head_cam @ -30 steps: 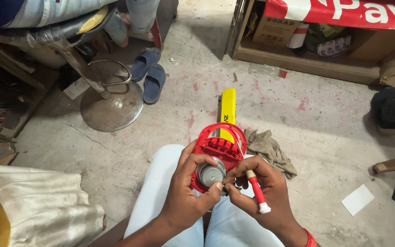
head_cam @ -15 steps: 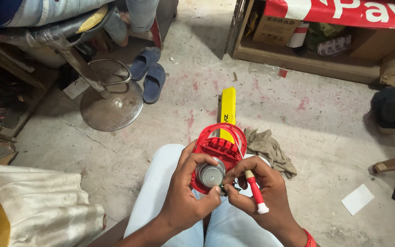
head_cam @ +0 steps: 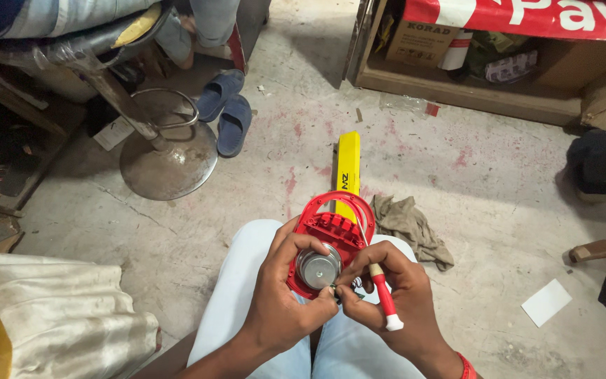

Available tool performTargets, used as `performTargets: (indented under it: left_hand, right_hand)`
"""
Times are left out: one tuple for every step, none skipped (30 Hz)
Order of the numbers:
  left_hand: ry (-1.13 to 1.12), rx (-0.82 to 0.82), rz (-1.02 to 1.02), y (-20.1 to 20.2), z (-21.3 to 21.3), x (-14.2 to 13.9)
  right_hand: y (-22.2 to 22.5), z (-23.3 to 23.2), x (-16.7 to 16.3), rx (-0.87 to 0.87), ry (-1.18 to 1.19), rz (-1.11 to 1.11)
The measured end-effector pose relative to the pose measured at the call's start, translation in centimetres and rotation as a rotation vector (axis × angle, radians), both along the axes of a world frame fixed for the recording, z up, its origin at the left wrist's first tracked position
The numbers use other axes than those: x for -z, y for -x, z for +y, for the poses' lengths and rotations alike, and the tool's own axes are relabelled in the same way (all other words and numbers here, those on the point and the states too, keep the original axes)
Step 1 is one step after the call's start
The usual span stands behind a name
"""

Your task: The person holds a red plastic housing containing a small motor and a green circuit board. Using a red-handled screwdriver, they repeatedly probe and adjust connections on the circuit board and around the motor terminals. The person repositions the housing several times to access different points.

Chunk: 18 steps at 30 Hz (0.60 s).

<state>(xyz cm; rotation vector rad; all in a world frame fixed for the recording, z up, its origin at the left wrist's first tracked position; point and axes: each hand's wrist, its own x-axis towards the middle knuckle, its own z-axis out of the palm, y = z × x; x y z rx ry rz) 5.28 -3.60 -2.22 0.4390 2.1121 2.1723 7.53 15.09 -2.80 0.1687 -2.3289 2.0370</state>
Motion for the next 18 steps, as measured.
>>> performTargets:
  left_hand:
    - [0.004, -0.002, -0.009, 0.0, 0.01, -0.02]
    - [0.007, -0.007, 0.004, 0.01, 0.0, -0.02]
    - [0.011, -0.012, 0.016, 0.01, 0.01, -0.02]
    - [0.015, -0.018, 0.029, 0.0, 0.01, -0.01]
    - [0.007, -0.015, 0.018, -0.02, 0.02, 0.0]
    - [-0.001, -0.013, 0.008, -0.04, 0.03, 0.02]
    - [-0.008, -0.011, -0.003, -0.06, 0.04, 0.03]
    - [-0.018, -0.007, -0.002, -0.08, 0.04, 0.05]
    - [-0.027, -0.004, -0.002, -0.11, 0.04, 0.07]
    - [-0.036, -0.001, -0.001, -0.13, 0.04, 0.1]
    - [-0.035, -0.002, -0.001, -0.14, 0.04, 0.12]
    - [-0.034, -0.004, -0.002, -0.14, 0.05, 0.15]
    - [-0.033, -0.005, -0.002, -0.13, 0.05, 0.18]
    - [-0.02, -0.007, 0.011, -0.1, 0.04, 0.21]
    - [-0.006, -0.009, 0.025, -0.06, 0.0, 0.23]
    - [0.007, -0.011, 0.038, -0.04, -0.03, 0.26]
    - [0.002, -0.005, 0.035, -0.01, -0.04, 0.28]
    - [-0.003, 0.001, 0.032, 0.02, -0.05, 0.3]
  right_hand:
    - [-0.04, -0.04, 0.04, 0.003, -0.006, 0.002]
    - [-0.06, -0.05, 0.05, 0.001, -0.009, 0.0]
    - [-0.09, -0.05, 0.06, -0.001, -0.012, -0.002]
    - [-0.11, -0.06, 0.06, -0.003, -0.015, -0.004]
    - [-0.11, -0.05, 0.05, -0.004, -0.02, -0.002]
    - [-0.12, -0.04, 0.04, -0.005, -0.025, 0.001]
    - [-0.12, -0.03, 0.02, -0.006, -0.031, 0.004]
    - [-0.13, -0.03, 0.01, -0.008, -0.024, 0.002]
    - [-0.14, -0.04, 0.0, -0.011, -0.018, 0.0]
    - [-0.13, -0.04, -0.01, -0.013, -0.012, -0.002]
    - [-0.12, -0.03, -0.02, -0.005, -0.037, 0.0]
    - [-0.1, -0.02, -0.04, 0.002, -0.061, 0.001]
    - [-0.08, 0.0, -0.05, 0.01, -0.086, 0.003]
    - [-0.06, 0.01, -0.05, 0.011, -0.089, 0.006]
    - [-0.04, 0.02, -0.05, 0.011, -0.093, 0.009]
    - [-0.03, 0.04, -0.05, 0.012, -0.096, 0.013]
    - [-0.04, 0.04, -0.04, 0.014, -0.094, 0.015]
    - [-0.06, 0.05, -0.04, 0.016, -0.091, 0.017]
